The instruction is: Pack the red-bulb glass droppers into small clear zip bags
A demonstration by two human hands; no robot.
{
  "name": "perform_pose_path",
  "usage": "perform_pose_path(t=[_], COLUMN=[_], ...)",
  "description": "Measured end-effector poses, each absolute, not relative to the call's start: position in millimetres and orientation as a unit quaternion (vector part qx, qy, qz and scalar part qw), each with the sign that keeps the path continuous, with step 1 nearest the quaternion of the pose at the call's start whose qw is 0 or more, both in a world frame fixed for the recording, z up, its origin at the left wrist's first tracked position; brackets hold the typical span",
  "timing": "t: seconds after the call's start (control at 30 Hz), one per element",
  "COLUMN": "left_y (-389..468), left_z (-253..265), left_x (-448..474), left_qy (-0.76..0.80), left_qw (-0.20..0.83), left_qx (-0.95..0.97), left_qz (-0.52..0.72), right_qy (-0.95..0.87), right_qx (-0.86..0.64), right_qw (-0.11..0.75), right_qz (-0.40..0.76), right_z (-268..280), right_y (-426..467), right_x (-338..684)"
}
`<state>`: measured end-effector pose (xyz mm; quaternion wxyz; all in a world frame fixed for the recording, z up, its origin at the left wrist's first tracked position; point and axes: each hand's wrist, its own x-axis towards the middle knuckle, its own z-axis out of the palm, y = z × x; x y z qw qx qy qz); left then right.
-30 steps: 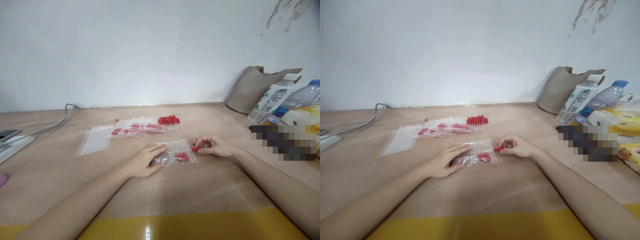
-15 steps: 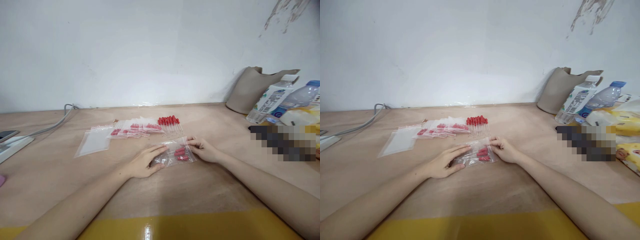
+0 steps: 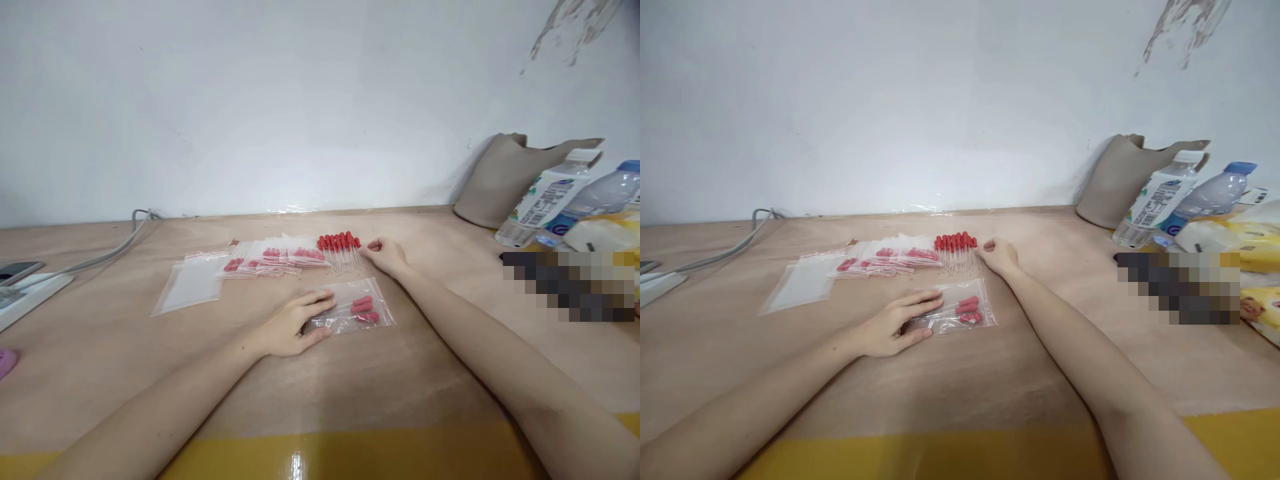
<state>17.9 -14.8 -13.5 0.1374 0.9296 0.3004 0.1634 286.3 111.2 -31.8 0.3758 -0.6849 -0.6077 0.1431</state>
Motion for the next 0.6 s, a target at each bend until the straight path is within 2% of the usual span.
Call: perform_pose_path(t=[0.4, 0.53, 0.6], left_y=[-15, -15, -15], left_z=[-14, -13, -12], left_x=[18, 18, 18], left_qy=[0.296, 0.294, 0.295], left_qw=[0.141, 0.143, 0.146], left_qx=[0.929, 0.93, 0.929], left_qz=[0.169, 0.168, 0.168], right_qy=[-0.574, -0.571, -0.55], right_qx=[-0.709, -0.685, -0.659], right_qw=[0.381, 0.419, 0.468], right_qz=[0.15, 0.168, 0.208], right_z=[-33, -37, -39], right_y=[129, 117, 99], right_x=[291, 299, 302])
